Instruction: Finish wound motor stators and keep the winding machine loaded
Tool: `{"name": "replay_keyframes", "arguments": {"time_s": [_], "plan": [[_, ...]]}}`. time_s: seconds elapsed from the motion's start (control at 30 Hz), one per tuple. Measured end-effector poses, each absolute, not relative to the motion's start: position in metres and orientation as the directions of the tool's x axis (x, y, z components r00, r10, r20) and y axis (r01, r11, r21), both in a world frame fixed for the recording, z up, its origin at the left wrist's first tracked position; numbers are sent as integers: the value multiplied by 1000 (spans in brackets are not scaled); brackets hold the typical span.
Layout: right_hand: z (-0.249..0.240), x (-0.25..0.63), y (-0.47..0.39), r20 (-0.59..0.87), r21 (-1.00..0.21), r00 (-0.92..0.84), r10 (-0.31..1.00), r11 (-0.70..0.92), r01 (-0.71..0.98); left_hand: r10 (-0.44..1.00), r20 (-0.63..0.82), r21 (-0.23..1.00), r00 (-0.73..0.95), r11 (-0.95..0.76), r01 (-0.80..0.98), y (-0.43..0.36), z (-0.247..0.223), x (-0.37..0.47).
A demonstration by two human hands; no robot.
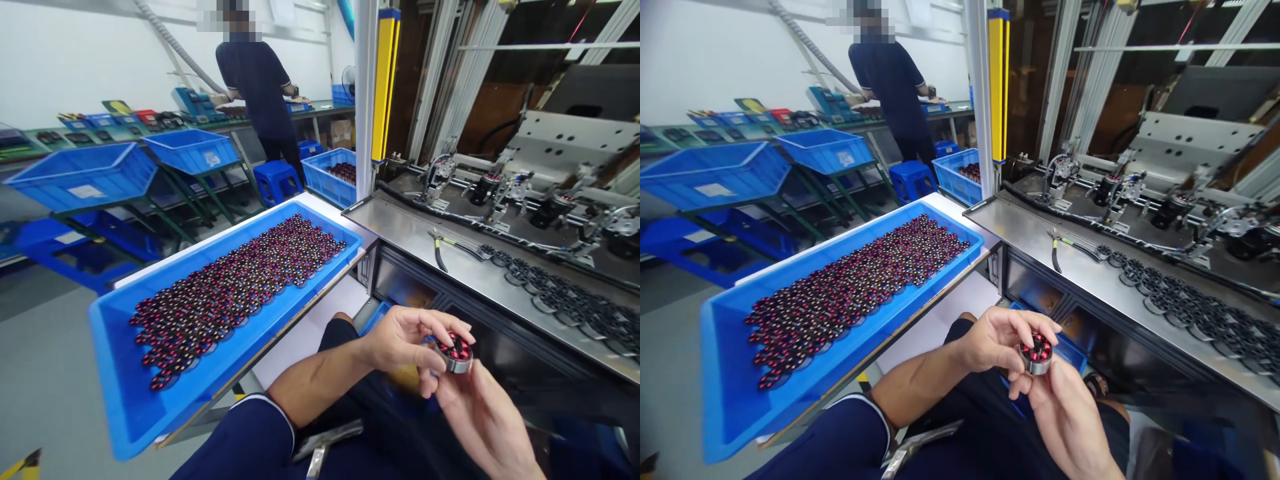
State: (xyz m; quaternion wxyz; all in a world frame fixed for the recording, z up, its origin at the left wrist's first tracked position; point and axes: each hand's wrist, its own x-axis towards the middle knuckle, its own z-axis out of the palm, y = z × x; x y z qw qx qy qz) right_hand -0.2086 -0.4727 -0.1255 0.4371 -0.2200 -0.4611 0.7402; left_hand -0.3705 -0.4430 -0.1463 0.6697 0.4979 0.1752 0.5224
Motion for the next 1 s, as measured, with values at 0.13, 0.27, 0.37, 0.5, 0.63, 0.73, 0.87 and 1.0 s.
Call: {"name": "replay_keyframes", "arguments": {"time_s": [0.13,0.27,0.37,0.5,0.63,0.73,0.87,1.0], "plan": [[-130,-204,-474,146,-906,-477,867,-77,-417,842,447,824,301,-257,-505,-444,-140,-374],[-135,-189,-474,355,-934,-199,913,336,-121,894,433,888,113,-402,-222,-453,-130,-378],[-136,-181,-474,661,-715,-120,741,670,202,895,360,932,262,-355,-67,-462,-122,-378],[-135,-180,-474,778,-495,-227,586,794,352,898,291,955,329,-292,-47,-467,-117,-371],[-133,-178,-476,737,-581,-245,630,776,246,872,399,906,285,-422,25,-465,-121,-366],[-130,-178,-479,678,-679,-225,700,713,174,811,542,805,219,-576,140,-465,-123,-365],[-130,-179,-486,608,-758,-181,773,633,157,782,588,755,206,-622,208,-467,-123,-365],[-134,-181,-490,369,-927,-58,928,372,45,846,499,861,190,-508,-1,-467,-127,-363]]}}
